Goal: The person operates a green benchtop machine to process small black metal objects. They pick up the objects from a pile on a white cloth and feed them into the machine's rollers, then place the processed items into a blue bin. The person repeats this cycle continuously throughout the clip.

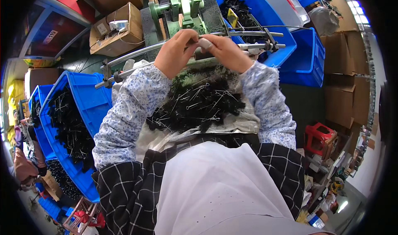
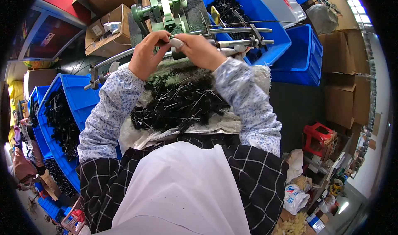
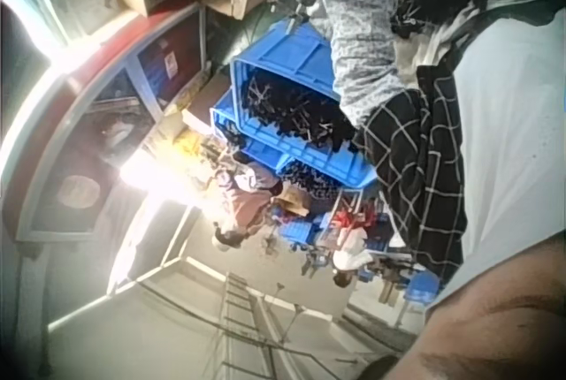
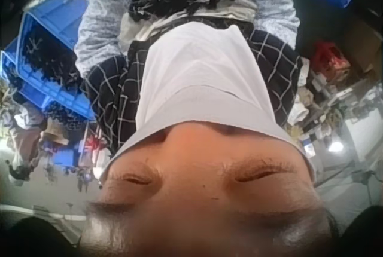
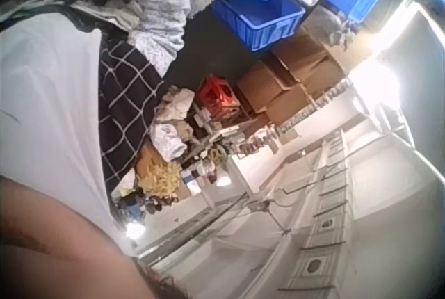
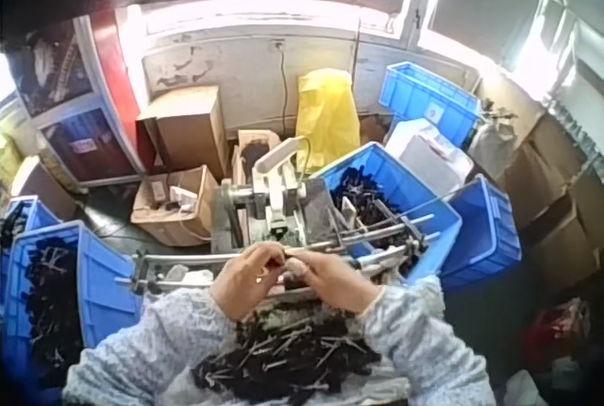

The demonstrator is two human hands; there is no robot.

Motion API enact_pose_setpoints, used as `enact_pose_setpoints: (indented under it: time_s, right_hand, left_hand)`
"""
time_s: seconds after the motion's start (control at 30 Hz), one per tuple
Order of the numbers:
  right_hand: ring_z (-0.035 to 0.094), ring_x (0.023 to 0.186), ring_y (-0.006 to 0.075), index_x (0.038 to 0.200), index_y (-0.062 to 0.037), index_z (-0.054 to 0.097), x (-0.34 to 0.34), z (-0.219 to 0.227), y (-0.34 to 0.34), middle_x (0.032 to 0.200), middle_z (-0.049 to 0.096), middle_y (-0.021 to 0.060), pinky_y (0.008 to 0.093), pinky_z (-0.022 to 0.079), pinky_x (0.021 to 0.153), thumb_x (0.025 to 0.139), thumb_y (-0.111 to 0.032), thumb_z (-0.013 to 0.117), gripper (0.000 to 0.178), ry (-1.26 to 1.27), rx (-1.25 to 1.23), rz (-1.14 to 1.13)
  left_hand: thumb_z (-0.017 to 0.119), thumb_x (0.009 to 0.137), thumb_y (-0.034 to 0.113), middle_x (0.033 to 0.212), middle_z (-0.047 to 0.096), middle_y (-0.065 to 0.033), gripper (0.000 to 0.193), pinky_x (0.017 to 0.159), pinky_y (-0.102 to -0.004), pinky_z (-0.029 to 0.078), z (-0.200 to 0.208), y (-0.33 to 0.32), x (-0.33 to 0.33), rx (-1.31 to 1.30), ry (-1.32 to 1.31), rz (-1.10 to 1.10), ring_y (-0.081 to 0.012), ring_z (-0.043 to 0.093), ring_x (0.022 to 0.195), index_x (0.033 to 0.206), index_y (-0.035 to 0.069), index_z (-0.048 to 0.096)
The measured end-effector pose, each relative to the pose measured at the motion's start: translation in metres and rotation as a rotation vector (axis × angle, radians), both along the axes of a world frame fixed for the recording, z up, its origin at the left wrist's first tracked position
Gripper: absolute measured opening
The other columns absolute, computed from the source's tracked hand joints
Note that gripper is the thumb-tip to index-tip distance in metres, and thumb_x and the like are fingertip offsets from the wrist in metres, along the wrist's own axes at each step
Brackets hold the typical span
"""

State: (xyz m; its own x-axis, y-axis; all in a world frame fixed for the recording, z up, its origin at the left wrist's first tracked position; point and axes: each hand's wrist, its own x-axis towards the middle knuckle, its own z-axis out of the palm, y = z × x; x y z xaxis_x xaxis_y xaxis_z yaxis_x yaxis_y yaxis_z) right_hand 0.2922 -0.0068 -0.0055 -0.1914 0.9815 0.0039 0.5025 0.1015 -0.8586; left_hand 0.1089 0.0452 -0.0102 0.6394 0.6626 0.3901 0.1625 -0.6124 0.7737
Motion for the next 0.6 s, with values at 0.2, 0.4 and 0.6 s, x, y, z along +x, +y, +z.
enact_pose_setpoints:
  time_s: [0.2, 0.4, 0.6]
  right_hand:
    - [0.060, 0.082, 0.0264, 0.101, -0.0115, 0.063, 0.034, -0.038, 0.044, 0.083, 0.061, 0.0077, 0.0375, 0.048, 0.071, 0.082, -0.017, 0.057, 0.021, -0.776, 0.408, -0.440]
    - [0.060, 0.086, 0.0234, 0.103, -0.0132, 0.064, 0.033, -0.049, 0.065, 0.086, 0.062, 0.0064, 0.0359, 0.049, 0.075, 0.081, -0.015, 0.057, 0.023, -0.977, 0.315, -0.450]
    - [0.063, 0.083, 0.0232, 0.091, -0.0121, 0.064, 0.035, -0.054, 0.072, 0.086, 0.063, 0.0086, 0.0351, 0.051, 0.071, 0.083, -0.015, 0.051, 0.015, -0.950, 0.410, -0.424]
  left_hand:
    - [0.058, 0.081, 0.008, 0.091, 0.057, -0.0137, 0.029, 0.069, -0.0359, 0.051, -0.011, -0.031, -0.033, 0.094, 0.339, 0.005, -0.0273, 0.062, 0.078, 0.107, 0.006, 0.047]
    - [0.057, 0.085, 0.023, 0.103, 0.058, -0.0220, 0.036, 0.084, -0.0422, 0.045, -0.052, -0.039, -0.039, -0.240, 1.032, -0.250, -0.0366, 0.056, 0.097, 0.113, 0.004, 0.045]
    - [0.058, 0.083, 0.020, 0.105, 0.058, -0.0240, 0.043, 0.088, -0.0430, 0.043, -0.079, -0.034, -0.035, -0.277, 0.936, -0.307, -0.0385, 0.054, 0.103, 0.117, 0.000, 0.040]
